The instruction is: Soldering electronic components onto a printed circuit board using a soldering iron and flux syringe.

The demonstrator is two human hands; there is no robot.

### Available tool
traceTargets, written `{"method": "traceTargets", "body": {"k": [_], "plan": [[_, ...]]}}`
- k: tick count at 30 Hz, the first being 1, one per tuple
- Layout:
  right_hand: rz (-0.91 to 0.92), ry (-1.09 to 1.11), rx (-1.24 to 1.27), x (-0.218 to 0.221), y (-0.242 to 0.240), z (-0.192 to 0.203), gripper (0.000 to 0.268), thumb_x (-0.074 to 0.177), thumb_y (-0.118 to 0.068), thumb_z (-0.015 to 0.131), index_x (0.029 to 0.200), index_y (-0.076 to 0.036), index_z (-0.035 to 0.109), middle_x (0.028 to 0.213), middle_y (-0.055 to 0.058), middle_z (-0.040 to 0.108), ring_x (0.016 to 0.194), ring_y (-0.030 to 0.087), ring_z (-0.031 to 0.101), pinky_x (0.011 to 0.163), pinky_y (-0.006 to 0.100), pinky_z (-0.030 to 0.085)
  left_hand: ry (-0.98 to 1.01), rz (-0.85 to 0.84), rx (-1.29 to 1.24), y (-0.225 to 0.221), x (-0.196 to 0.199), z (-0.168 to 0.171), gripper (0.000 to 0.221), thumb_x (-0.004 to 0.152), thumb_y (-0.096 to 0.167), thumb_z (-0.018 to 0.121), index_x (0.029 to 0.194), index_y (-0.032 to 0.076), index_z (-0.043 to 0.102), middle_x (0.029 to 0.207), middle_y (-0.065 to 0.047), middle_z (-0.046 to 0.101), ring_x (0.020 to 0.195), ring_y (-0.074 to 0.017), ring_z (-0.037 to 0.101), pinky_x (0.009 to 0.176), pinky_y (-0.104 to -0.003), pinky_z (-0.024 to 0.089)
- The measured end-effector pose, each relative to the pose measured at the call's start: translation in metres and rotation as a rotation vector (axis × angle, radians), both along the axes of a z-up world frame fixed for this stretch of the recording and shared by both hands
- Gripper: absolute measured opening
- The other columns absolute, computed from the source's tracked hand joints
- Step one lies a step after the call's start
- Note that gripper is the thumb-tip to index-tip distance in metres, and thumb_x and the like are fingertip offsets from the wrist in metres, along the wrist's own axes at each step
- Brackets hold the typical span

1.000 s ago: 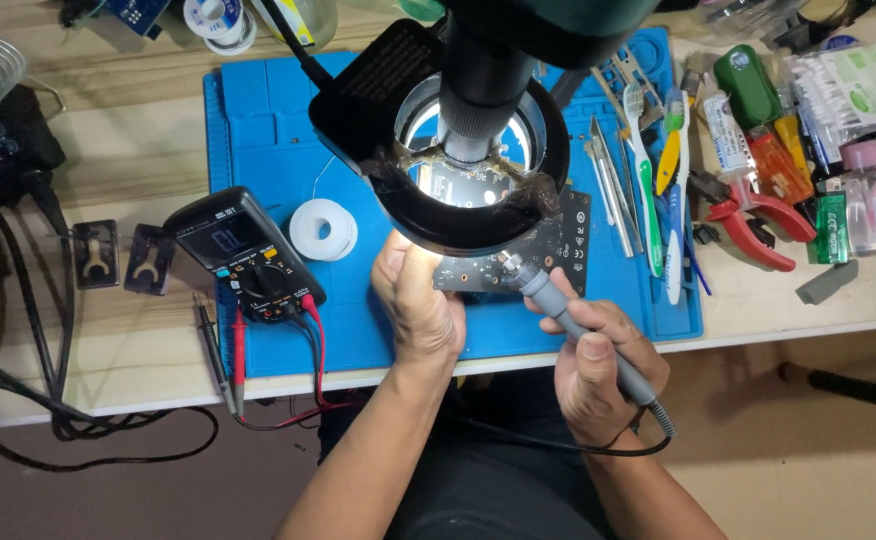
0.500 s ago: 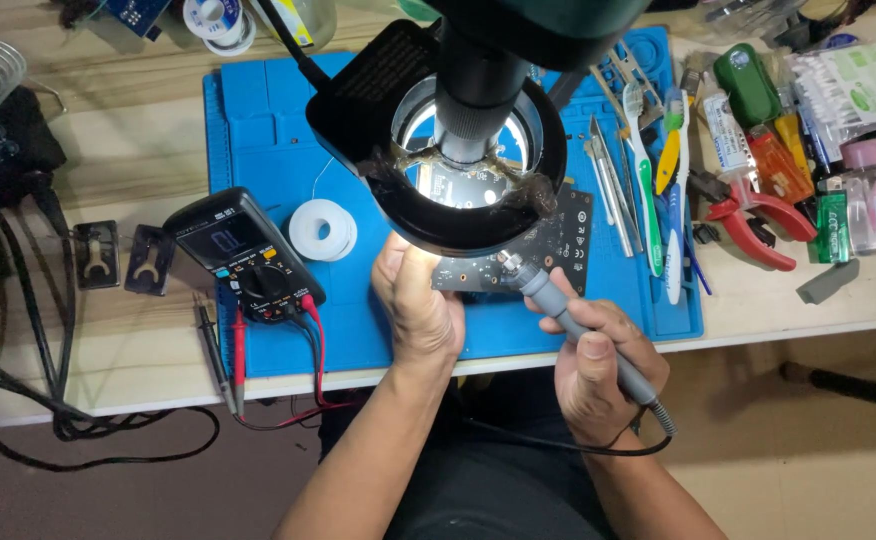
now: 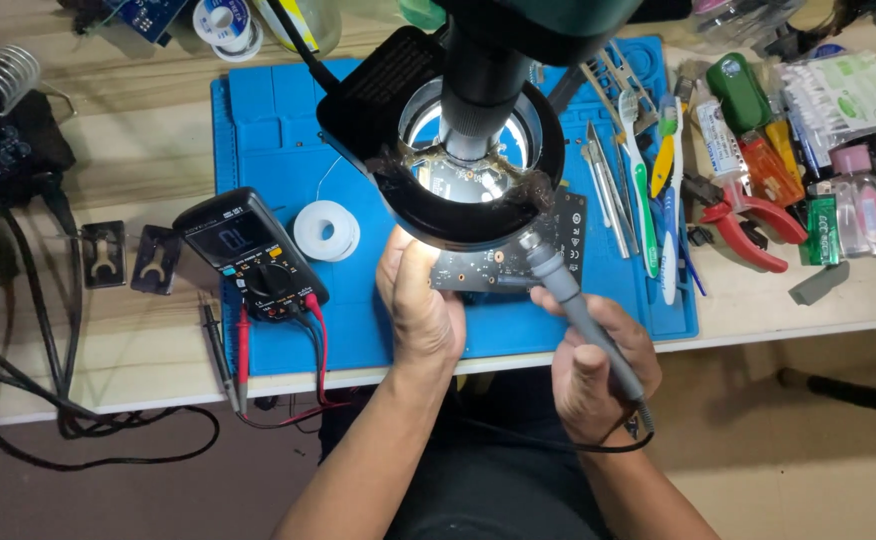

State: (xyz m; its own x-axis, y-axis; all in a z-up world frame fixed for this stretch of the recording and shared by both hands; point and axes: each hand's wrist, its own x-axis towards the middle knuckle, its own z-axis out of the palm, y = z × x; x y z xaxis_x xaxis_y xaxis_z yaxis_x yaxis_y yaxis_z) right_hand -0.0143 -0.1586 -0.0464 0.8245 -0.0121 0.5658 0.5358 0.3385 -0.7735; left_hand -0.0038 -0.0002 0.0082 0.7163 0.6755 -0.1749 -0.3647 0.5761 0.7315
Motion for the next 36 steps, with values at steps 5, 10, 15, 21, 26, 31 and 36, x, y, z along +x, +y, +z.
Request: {"method": "traceTargets", "body": {"k": [5, 10, 15, 21, 26, 31, 36], "plan": [[-0.195, -0.196, -0.411, -0.005, 0.007, 0.034, 0.044, 0.116, -0.039, 0.060, 0.138, -0.001, 0.062, 0.115, 0.029, 0.081, 0.089, 0.027, 0.055, 0.087, 0.043, 0.047, -0.006, 0.014, -0.052, -0.014, -0.006, 0.000, 0.018, 0.091, 0.011, 0.062, 0.104, 0.004, 0.072, 0.091, -0.011, 0.072, 0.087, -0.0209, 0.068, 0.080, -0.035, 0.063], [-0.177, -0.267, -0.604, -0.003, 0.016, 0.060, 0.020, 0.105, -0.009, 0.074, 0.121, 0.001, 0.068, 0.126, 0.024, 0.082, 0.127, 0.045, 0.076, 0.125, 0.061, 0.049, -0.039, 0.015, -0.078, -0.032, -0.020, 0.052, 0.011, 0.094, 0.012, 0.067, 0.100, 0.003, 0.067, 0.083, -0.016, 0.071, 0.078, -0.0179, 0.069, 0.074, -0.034, 0.065], [-0.232, -0.339, -0.536, 0.003, 0.013, 0.067, 0.018, 0.102, 0.001, 0.075, 0.114, 0.008, 0.063, 0.110, 0.029, 0.081, 0.107, 0.051, 0.080, 0.100, 0.061, 0.067, -0.029, -0.060, -0.108, -0.044, -0.029, 0.036, 0.033, 0.106, 0.027, 0.058, 0.120, -0.001, 0.069, 0.106, -0.024, 0.077, 0.091, -0.0245, 0.073, 0.080, -0.039, 0.067], [-0.307, -0.352, -0.503, 0.001, 0.009, 0.071, 0.017, 0.105, -0.001, 0.072, 0.113, 0.009, 0.060, 0.109, 0.030, 0.080, 0.107, 0.050, 0.081, 0.103, 0.059, 0.067, -0.023, -0.149, -0.052, -0.048, -0.035, 0.044, 0.042, 0.107, 0.025, 0.055, 0.127, -0.010, 0.066, 0.121, -0.027, 0.073, 0.105, -0.0312, 0.072, 0.087, -0.044, 0.067], [-0.306, -0.343, -0.446, 0.004, 0.000, 0.068, 0.015, 0.107, -0.001, 0.069, 0.116, 0.005, 0.059, 0.109, 0.028, 0.079, 0.109, 0.048, 0.080, 0.101, 0.061, 0.069, -0.002, -0.151, 0.096, -0.056, -0.036, 0.052, 0.044, 0.108, 0.025, 0.059, 0.130, -0.010, 0.072, 0.126, -0.026, 0.073, 0.123, -0.0269, 0.066, 0.104, -0.050, 0.063], [-0.351, -0.356, -0.320, 0.013, -0.019, 0.034, 0.022, 0.102, 0.005, 0.076, 0.116, 0.002, 0.058, 0.104, 0.027, 0.076, 0.105, 0.043, 0.080, 0.097, 0.061, 0.069, -0.043, -0.140, 0.295, -0.055, -0.028, 0.048, 0.032, 0.108, 0.018, 0.067, 0.125, -0.007, 0.078, 0.114, -0.021, 0.080, 0.102, -0.0212, 0.078, 0.090, -0.042, 0.070], [-0.444, -0.379, -0.124, 0.017, -0.039, 0.006, 0.036, 0.095, 0.005, 0.082, 0.124, -0.004, 0.064, 0.101, 0.022, 0.068, 0.093, 0.028, 0.072, 0.098, 0.053, 0.066, -0.003, -0.085, 0.479, -0.056, -0.022, 0.058, 0.024, 0.096, 0.009, 0.084, 0.117, -0.002, 0.083, 0.102, -0.015, 0.083, 0.086, -0.0178, 0.080, 0.075, -0.036, 0.071]]}}
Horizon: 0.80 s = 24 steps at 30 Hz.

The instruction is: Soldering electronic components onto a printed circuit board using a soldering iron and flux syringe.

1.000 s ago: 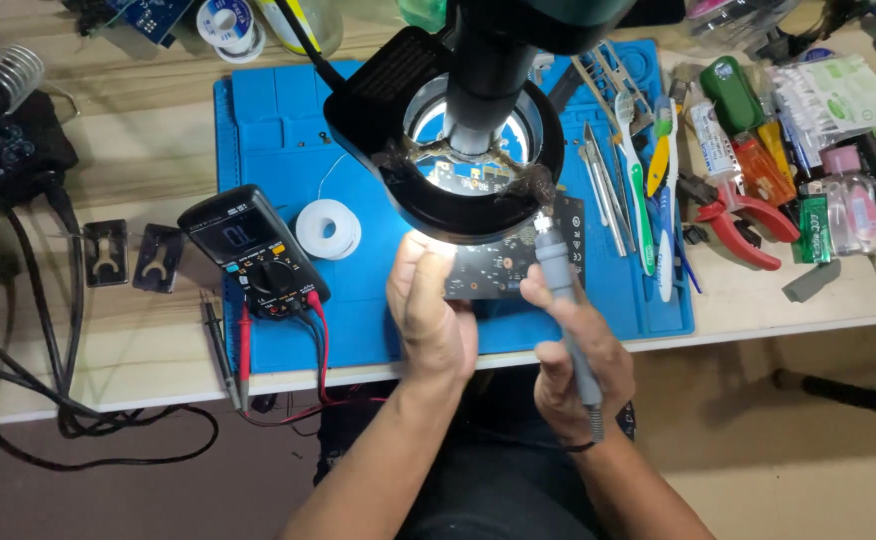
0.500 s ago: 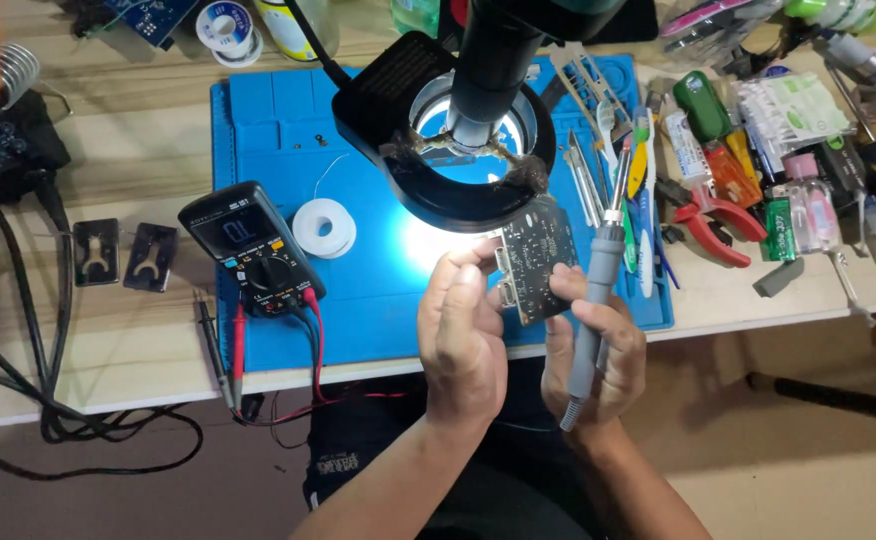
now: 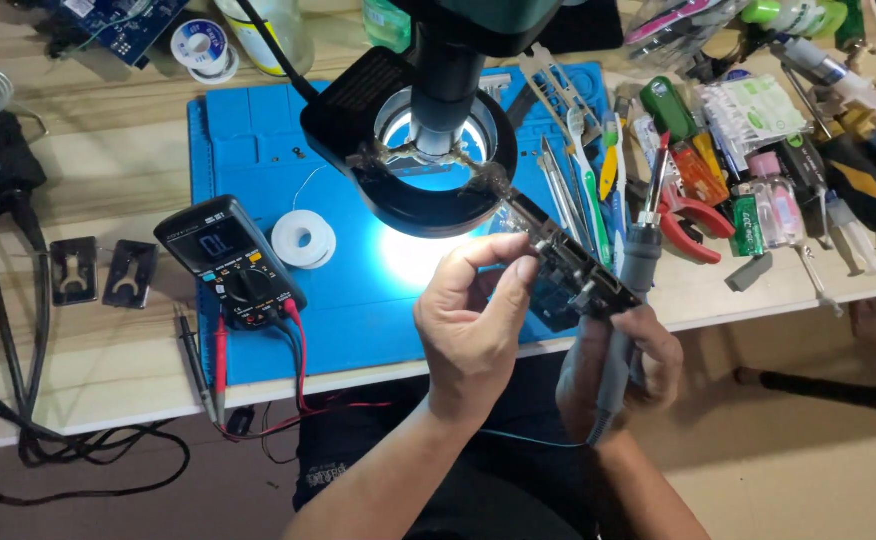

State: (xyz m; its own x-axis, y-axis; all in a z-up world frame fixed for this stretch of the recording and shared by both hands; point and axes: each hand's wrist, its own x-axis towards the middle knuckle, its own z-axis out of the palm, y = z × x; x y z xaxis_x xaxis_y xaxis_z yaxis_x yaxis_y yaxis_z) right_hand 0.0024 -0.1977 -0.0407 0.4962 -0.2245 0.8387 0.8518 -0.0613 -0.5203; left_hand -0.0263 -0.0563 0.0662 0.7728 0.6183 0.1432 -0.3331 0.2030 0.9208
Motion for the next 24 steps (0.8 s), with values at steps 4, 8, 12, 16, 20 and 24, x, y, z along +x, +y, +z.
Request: {"method": "traceTargets", "body": {"k": [4, 8, 12, 16, 20, 24], "plan": [[-0.013, 0.007, -0.103, -0.005, -0.004, 0.020, 0.051, 0.092, 0.009, 0.084, 0.137, -0.008, 0.065, 0.111, 0.020, 0.073, 0.096, 0.024, 0.073, 0.095, 0.039, 0.062, 0.041, 0.008, 0.017, 0.005, 0.002, 0.001, 0.020, 0.096, 0.007, 0.085, 0.115, -0.001, 0.084, 0.097, -0.012, 0.083, 0.084, -0.0129, 0.079, 0.072, -0.033, 0.069], [-0.009, 0.233, -0.100, -0.014, -0.007, 0.027, 0.027, 0.096, 0.006, 0.078, 0.120, 0.010, 0.067, 0.097, 0.023, 0.074, 0.084, 0.023, 0.074, 0.082, 0.030, 0.063, 0.052, 0.041, 0.055, 0.008, 0.005, -0.003, 0.019, 0.094, 0.007, 0.088, 0.111, -0.001, 0.085, 0.093, -0.015, 0.082, 0.084, -0.0164, 0.080, 0.068, -0.035, 0.069], [-0.008, 0.333, -0.094, -0.021, -0.006, 0.025, 0.029, 0.093, 0.009, 0.080, 0.118, 0.017, 0.067, 0.101, 0.029, 0.076, 0.091, 0.031, 0.079, 0.081, 0.034, 0.067, 0.063, 0.083, 0.135, 0.014, 0.005, 0.003, 0.019, 0.091, 0.007, 0.091, 0.109, 0.001, 0.087, 0.091, -0.015, 0.080, 0.081, -0.0201, 0.083, 0.066, -0.036, 0.069], [-0.179, 0.509, -0.155, -0.035, 0.012, 0.030, 0.035, 0.095, -0.018, 0.084, 0.126, -0.006, 0.071, 0.119, 0.009, 0.075, 0.099, 0.017, 0.069, 0.089, 0.030, 0.055, 0.081, 0.062, 0.334, 0.022, -0.002, 0.011, 0.014, 0.100, 0.009, 0.083, 0.114, 0.007, 0.082, 0.106, -0.008, 0.080, 0.095, -0.0138, 0.074, 0.082, -0.026, 0.065], [-0.147, 0.529, 0.016, -0.032, 0.027, 0.038, 0.035, 0.091, -0.019, 0.083, 0.122, -0.005, 0.071, 0.118, 0.007, 0.073, 0.101, 0.016, 0.067, 0.097, 0.029, 0.055, 0.057, 0.059, 0.461, 0.026, -0.003, 0.015, 0.015, 0.103, 0.010, 0.079, 0.117, 0.007, 0.082, 0.111, -0.011, 0.083, 0.103, -0.0177, 0.075, 0.087, -0.028, 0.065], [-0.019, 0.582, 0.117, -0.029, 0.033, 0.046, 0.036, 0.091, -0.017, 0.081, 0.125, -0.007, 0.072, 0.112, 0.005, 0.071, 0.096, 0.014, 0.067, 0.093, 0.027, 0.059, 0.030, 0.078, 0.524, 0.027, -0.003, 0.014, 0.019, 0.102, 0.004, 0.080, 0.121, 0.005, 0.081, 0.114, -0.014, 0.080, 0.093, -0.0155, 0.072, 0.082, -0.027, 0.065]]}}
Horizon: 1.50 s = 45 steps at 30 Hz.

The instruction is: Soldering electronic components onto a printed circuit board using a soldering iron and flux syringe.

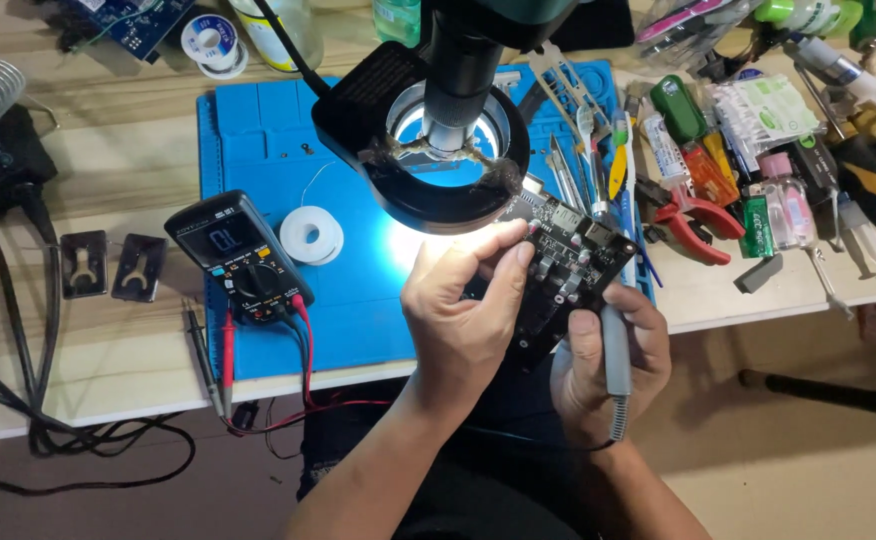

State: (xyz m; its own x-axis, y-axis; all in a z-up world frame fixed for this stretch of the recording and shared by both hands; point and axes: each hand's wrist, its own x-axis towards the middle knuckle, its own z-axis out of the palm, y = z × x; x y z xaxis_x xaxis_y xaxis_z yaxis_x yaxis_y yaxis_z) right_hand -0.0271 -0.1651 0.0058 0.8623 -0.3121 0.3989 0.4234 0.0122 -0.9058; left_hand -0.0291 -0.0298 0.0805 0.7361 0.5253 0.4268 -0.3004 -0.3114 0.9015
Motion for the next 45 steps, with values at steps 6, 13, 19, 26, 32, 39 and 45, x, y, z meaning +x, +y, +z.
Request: {"method": "traceTargets", "body": {"k": [6, 13, 19, 26, 32, 39, 45], "plan": [[-0.064, 0.033, -0.116, -0.002, -0.005, -0.010, 0.040, 0.091, -0.022, 0.081, 0.126, -0.005, 0.072, 0.100, 0.001, 0.068, 0.079, 0.007, 0.056, 0.079, 0.020, 0.050, -0.035, -0.005, 0.119, 0.003, 0.000, -0.003, 0.020, 0.103, 0.001, 0.080, 0.123, 0.004, 0.081, 0.114, -0.012, 0.083, 0.101, -0.0210, 0.076, 0.091, -0.032, 0.066], [-0.112, -0.014, -0.316, -0.012, -0.016, -0.011, 0.040, 0.094, -0.019, 0.081, 0.126, 0.001, 0.072, 0.121, 0.014, 0.075, 0.095, 0.019, 0.068, 0.090, 0.028, 0.055, -0.091, -0.031, 0.139, -0.001, 0.001, -0.007, 0.024, 0.103, -0.003, 0.080, 0.127, 0.000, 0.078, 0.116, -0.017, 0.079, 0.106, -0.0255, 0.079, 0.096, -0.035, 0.068], [-0.046, 0.016, -0.352, -0.015, -0.018, -0.003, 0.040, 0.095, -0.019, 0.083, 0.129, 0.000, 0.074, 0.123, 0.013, 0.077, 0.091, 0.013, 0.068, 0.085, 0.025, 0.056, -0.082, -0.019, 0.180, 0.000, 0.002, -0.007, 0.023, 0.102, -0.003, 0.081, 0.124, -0.001, 0.079, 0.116, -0.018, 0.081, 0.108, -0.0270, 0.079, 0.098, -0.036, 0.069], [-0.004, -0.368, -0.489, -0.010, -0.037, 0.003, 0.027, 0.104, -0.010, 0.075, 0.126, -0.002, 0.063, 0.113, 0.013, 0.071, 0.096, 0.031, 0.071, 0.097, 0.046, 0.060, -0.074, -0.172, -0.031, -0.011, -0.010, 0.009, 0.022, 0.110, 0.011, 0.070, 0.130, 0.002, 0.073, 0.122, -0.017, 0.077, 0.114, -0.0280, 0.078, 0.098, -0.035, 0.069], [0.105, -0.471, -0.634, -0.015, -0.029, 0.028, 0.015, 0.106, -0.004, 0.070, 0.119, -0.010, 0.067, 0.126, 0.034, 0.073, 0.105, 0.038, 0.080, 0.093, 0.045, 0.067, -0.048, -0.374, -0.567, -0.014, -0.024, -0.005, 0.038, 0.112, 0.032, 0.068, 0.132, 0.000, 0.070, 0.126, -0.015, 0.073, 0.115, -0.0248, 0.076, 0.096, -0.035, 0.069], [0.391, -0.552, -0.876, 0.004, -0.030, 0.014, 0.020, 0.106, -0.008, 0.074, 0.126, -0.008, 0.075, 0.127, 0.028, 0.074, 0.114, 0.044, 0.074, 0.098, 0.053, 0.059, 0.151, -0.317, -0.861, 0.017, -0.033, -0.055, 0.043, 0.091, 0.038, 0.086, 0.104, 0.002, 0.067, 0.082, -0.007, 0.072, 0.067, -0.0137, 0.061, 0.061, -0.028, 0.048], [0.283, -0.519, -0.763, 0.005, 0.005, 0.001, 0.026, 0.098, -0.015, 0.085, 0.125, -0.018, 0.084, 0.123, 0.011, 0.084, 0.108, 0.039, 0.079, 0.118, 0.061, 0.048, 0.264, -0.083, -0.887, 0.040, -0.028, -0.084, 0.028, 0.097, 0.005, 0.079, 0.119, -0.010, 0.072, 0.093, -0.018, 0.080, 0.086, -0.0182, 0.073, 0.084, -0.037, 0.065]]}}
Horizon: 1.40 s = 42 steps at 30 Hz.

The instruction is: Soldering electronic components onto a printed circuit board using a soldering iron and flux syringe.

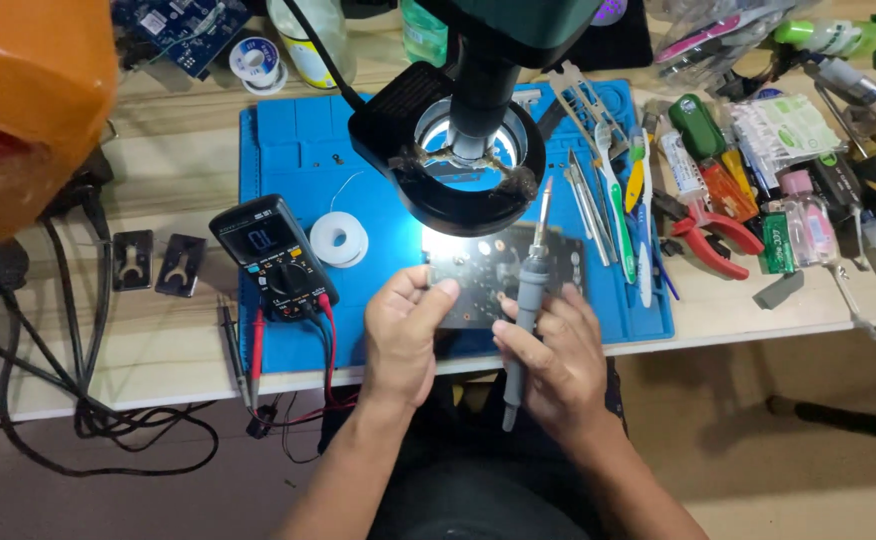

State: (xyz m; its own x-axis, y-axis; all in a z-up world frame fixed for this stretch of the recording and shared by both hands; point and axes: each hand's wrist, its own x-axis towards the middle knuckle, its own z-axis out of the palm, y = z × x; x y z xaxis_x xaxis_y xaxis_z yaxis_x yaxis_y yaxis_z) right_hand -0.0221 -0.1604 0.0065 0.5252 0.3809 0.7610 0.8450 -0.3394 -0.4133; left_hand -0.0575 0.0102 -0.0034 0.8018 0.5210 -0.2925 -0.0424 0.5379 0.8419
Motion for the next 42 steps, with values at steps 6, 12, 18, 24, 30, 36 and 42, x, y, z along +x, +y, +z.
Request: {"method": "traceTargets", "body": {"k": [6, 12, 18, 24, 30, 36, 42], "plan": [[-0.116, 0.030, -0.144, 0.014, 0.005, -0.007, 0.036, 0.097, -0.020, 0.087, 0.133, -0.016, 0.081, 0.130, 0.011, 0.081, 0.121, 0.040, 0.074, 0.126, 0.066, 0.041, 0.343, -0.118, 0.543, 0.033, 0.016, -0.004, 0.037, 0.089, 0.014, 0.082, 0.123, -0.001, 0.080, 0.105, -0.020, 0.086, 0.091, -0.0260, 0.084, 0.080, -0.041, 0.069], [-0.120, 0.092, -0.172, 0.017, 0.006, -0.020, 0.034, 0.100, -0.018, 0.083, 0.134, -0.016, 0.078, 0.134, 0.011, 0.079, 0.129, 0.041, 0.073, 0.125, 0.066, 0.041, 0.293, -0.062, 1.102, 0.032, -0.002, 0.038, 0.064, 0.079, 0.013, 0.095, 0.135, -0.010, 0.074, 0.129, -0.024, 0.075, 0.092, -0.0361, 0.080, 0.081, -0.045, 0.068], [-0.111, 0.177, -0.259, 0.023, 0.005, -0.019, 0.038, 0.100, -0.022, 0.082, 0.138, -0.017, 0.076, 0.135, 0.010, 0.077, 0.135, 0.039, 0.070, 0.125, 0.063, 0.043, 0.197, -0.086, 1.213, 0.029, -0.011, 0.025, 0.086, 0.074, 0.021, 0.102, 0.147, -0.005, 0.066, 0.132, -0.025, 0.071, 0.099, -0.0403, 0.078, 0.080, -0.050, 0.067], [-0.099, 0.222, -0.250, 0.024, 0.007, -0.006, 0.038, 0.099, -0.022, 0.082, 0.136, -0.018, 0.077, 0.122, 0.011, 0.078, 0.129, 0.040, 0.071, 0.121, 0.063, 0.046, 0.123, 0.027, 1.379, 0.032, -0.012, 0.006, 0.085, 0.073, 0.042, 0.103, 0.141, 0.003, 0.071, 0.120, -0.013, 0.075, 0.094, -0.0311, 0.075, 0.082, -0.045, 0.062], [-0.154, 0.293, -0.242, 0.023, 0.007, -0.015, 0.038, 0.098, -0.030, 0.081, 0.136, -0.025, 0.077, 0.130, 0.005, 0.080, 0.137, 0.035, 0.068, 0.125, 0.063, 0.040, 0.104, 0.083, 1.437, 0.032, -0.012, -0.004, 0.080, 0.069, 0.046, 0.104, 0.133, 0.008, 0.075, 0.115, -0.012, 0.078, 0.100, -0.0326, 0.074, 0.089, -0.044, 0.060], [-0.153, 0.335, -0.246, 0.022, 0.006, -0.014, 0.035, 0.101, -0.031, 0.077, 0.135, -0.026, 0.077, 0.135, 0.003, 0.080, 0.142, 0.033, 0.065, 0.127, 0.064, 0.036, 0.148, 0.073, 1.398, 0.029, -0.018, -0.003, 0.067, 0.068, 0.047, 0.105, 0.115, 0.014, 0.071, 0.093, -0.007, 0.076, 0.093, -0.0275, 0.074, 0.078, -0.042, 0.061], [-0.179, 0.324, -0.263, 0.024, 0.004, -0.023, 0.037, 0.101, -0.032, 0.077, 0.138, -0.029, 0.075, 0.135, 0.001, 0.079, 0.142, 0.030, 0.065, 0.128, 0.062, 0.036, 0.101, 0.081, 1.410, 0.031, -0.015, -0.014, 0.061, 0.071, 0.047, 0.102, 0.109, 0.016, 0.067, 0.085, -0.007, 0.074, 0.089, -0.0284, 0.074, 0.078, -0.040, 0.062]]}}
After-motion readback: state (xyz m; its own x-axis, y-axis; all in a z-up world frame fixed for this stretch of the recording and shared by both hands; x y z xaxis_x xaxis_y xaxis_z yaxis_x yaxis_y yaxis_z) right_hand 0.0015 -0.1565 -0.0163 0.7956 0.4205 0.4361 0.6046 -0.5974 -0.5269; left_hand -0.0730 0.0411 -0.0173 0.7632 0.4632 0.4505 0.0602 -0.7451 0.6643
